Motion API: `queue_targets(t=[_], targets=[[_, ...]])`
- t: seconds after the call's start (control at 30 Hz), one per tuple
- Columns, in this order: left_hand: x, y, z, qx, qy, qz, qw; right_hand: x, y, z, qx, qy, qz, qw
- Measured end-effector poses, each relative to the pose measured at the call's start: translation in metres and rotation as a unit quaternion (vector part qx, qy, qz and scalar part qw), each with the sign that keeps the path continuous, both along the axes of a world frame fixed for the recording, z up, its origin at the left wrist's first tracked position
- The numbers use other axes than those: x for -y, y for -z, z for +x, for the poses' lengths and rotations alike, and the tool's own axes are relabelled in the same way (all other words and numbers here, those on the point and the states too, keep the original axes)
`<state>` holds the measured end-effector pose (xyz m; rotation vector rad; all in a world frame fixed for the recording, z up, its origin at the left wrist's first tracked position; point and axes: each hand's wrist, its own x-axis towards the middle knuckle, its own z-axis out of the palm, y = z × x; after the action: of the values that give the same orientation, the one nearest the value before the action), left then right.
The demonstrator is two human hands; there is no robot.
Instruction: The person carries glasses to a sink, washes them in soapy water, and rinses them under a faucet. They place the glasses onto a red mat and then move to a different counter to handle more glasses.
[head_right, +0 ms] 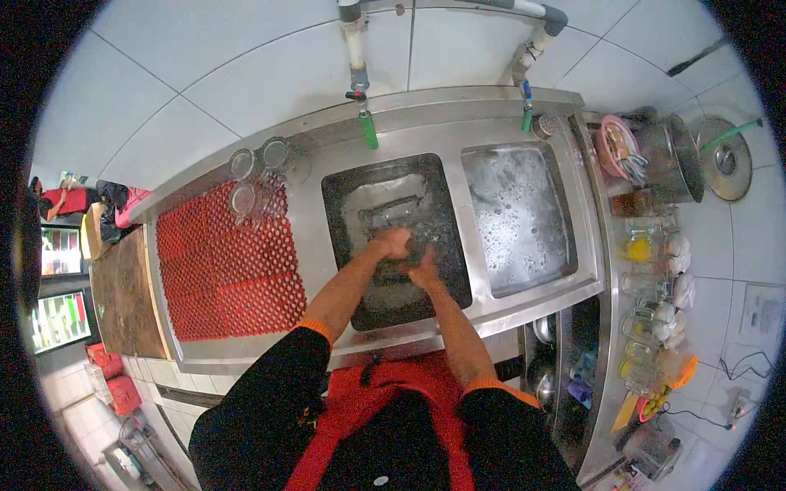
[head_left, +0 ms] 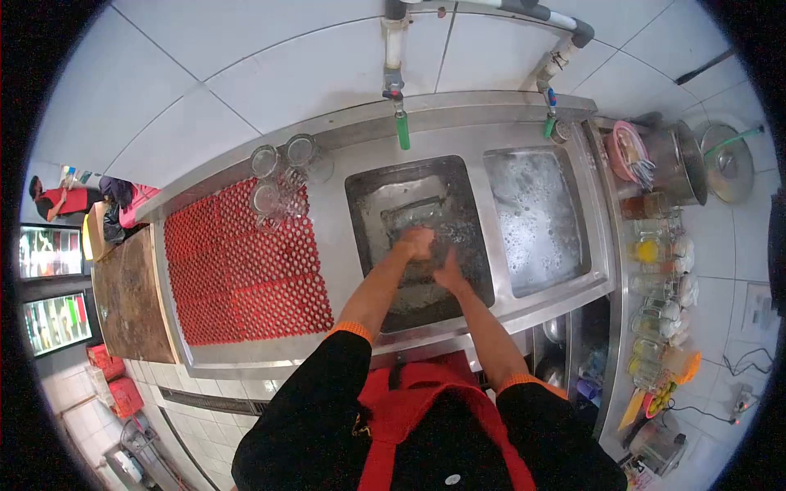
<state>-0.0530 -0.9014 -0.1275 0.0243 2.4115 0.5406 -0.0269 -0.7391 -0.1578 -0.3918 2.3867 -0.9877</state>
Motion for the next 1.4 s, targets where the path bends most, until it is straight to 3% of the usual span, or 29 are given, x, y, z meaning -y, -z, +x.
queue_targets(t=[0.07,0.13,0.2,0.27,0.33,0.4,0.43,0.47,0.5,0.53,0.57,0.6,0.63,0.87,1.0,1.07,1.27,1.4], targets=[[0.001,0.001,0.005,-0.072,-0.034,0.068,0.995,-0.008,0.013,0.0,0.048,-0.003,0.011,0.999],[0.001,0.044,0.006,-0.063,-0.055,0.089,0.993,-0.001,-0.01,0.004,0.105,-0.008,0.021,0.994],[-0.002,0.058,0.003,-0.051,-0.07,0.108,0.99,0.013,-0.052,0.01,0.04,-0.063,0.334,0.94],[-0.01,0.034,-0.003,0.011,-0.039,0.01,0.999,0.003,-0.02,0.017,0.052,-0.091,0.333,0.937],[-0.022,-0.026,-0.005,0.016,-0.018,-0.023,0.999,-0.008,-0.007,0.013,0.043,-0.14,0.33,0.933],[-0.028,-0.047,-0.003,-0.004,0.036,-0.07,0.997,-0.012,-0.01,0.017,0.03,-0.17,0.192,0.966],[-0.034,-0.046,-0.001,-0.028,0.056,-0.086,0.994,-0.009,-0.033,0.017,0.026,-0.207,0.183,0.961],[-0.044,-0.048,-0.005,0.006,0.028,-0.129,0.991,-0.005,-0.084,0.016,0.21,-0.118,0.142,0.96],[-0.056,-0.051,-0.007,0.046,0.003,-0.168,0.985,-0.001,-0.113,0.02,0.39,-0.023,0.111,0.914],[-0.064,-0.065,-0.005,0.056,-0.015,-0.187,0.981,-0.003,-0.098,0.026,0.388,-0.065,0.117,0.912],[-0.072,-0.083,-0.005,0.062,-0.03,-0.208,0.976,-0.01,-0.072,0.03,0.468,-0.02,-0.034,0.883],[-0.08,-0.105,-0.001,0.067,-0.024,-0.237,0.969,-0.017,-0.055,0.038,0.544,0.03,-0.175,0.82],[-0.083,-0.119,0.004,0.073,-0.02,-0.265,0.961,-0.017,-0.048,0.038,0.567,0.028,-0.209,0.796],[-0.062,-0.122,0.028,0.01,-0.205,-0.166,0.964,-0.031,-0.056,0.024,0.493,-0.079,-0.133,0.856],[0.001,-0.123,0.106,-0.034,-0.346,-0.143,0.927,0.011,-0.083,0.016,0.393,-0.17,-0.067,0.901],[0.04,-0.094,0.114,-0.044,-0.395,-0.152,0.905,0.059,-0.11,0.013,0.336,-0.226,-0.065,0.912],[0.07,-0.082,0.164,-0.057,-0.449,-0.198,0.869,0.141,-0.172,0.062,0.236,-0.343,-0.103,0.903],[0.074,-0.077,0.193,-0.039,-0.444,-0.252,0.859,0.128,-0.15,0.086,0.252,-0.369,-0.065,0.892]])
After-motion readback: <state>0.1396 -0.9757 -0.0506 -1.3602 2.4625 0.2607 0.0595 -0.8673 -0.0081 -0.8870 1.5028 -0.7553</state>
